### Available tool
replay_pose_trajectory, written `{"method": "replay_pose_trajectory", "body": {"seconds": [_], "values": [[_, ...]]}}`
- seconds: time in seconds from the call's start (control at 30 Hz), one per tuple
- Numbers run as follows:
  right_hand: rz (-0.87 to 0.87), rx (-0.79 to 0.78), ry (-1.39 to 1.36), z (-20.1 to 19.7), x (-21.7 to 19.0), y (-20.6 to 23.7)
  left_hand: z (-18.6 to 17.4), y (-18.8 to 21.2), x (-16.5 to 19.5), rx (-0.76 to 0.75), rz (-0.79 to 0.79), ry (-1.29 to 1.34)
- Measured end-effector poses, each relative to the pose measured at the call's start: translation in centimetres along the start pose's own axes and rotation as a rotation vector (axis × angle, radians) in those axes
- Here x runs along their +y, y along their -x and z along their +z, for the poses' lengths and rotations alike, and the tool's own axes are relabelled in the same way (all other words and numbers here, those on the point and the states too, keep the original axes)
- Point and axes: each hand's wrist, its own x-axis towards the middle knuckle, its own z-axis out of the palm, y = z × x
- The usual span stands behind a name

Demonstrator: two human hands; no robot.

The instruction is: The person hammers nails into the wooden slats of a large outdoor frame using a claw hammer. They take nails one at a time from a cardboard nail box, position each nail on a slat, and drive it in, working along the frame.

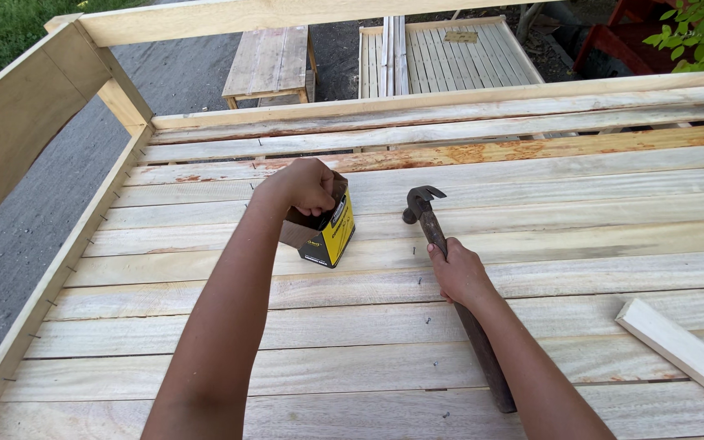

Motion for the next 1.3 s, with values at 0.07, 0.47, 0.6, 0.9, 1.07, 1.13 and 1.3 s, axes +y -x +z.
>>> {"method": "replay_pose_trajectory", "body": {"seconds": [0.07,0.47,0.6,0.9,1.07,1.13,1.3], "values": [[0.006,-0.003,0.0,0.0,0.0,0.0,-0.5,0.9,0.1,0.025,0.036,0.064],[0.066,-0.033,0.008,0.0,-0.2,0.1,4.4,2.6,1.1,-0.056,0.357,0.46],[0.069,-0.033,-0.012,-0.1,-0.4,0.2,12.3,0.9,2.6,0.051,0.397,-0.228],[0.044,-0.018,-0.045,0.0,0.1,0.2,18.5,-2.7,-0.5,0.236,0.283,-0.28],[0.054,-0.043,-0.196,-0.3,1.0,-0.7,18.6,-1.2,-0.4,0.289,0.424,-0.275],[0.065,-0.062,-0.288,-0.9,1.7,-1.2,18.5,-0.7,-0.3,0.298,0.451,-0.275],[0.153,-0.017,-0.446,-2.5,3.3,-2.3,18.6,-1.1,-1.0,0.403,0.467,0.142]]}}
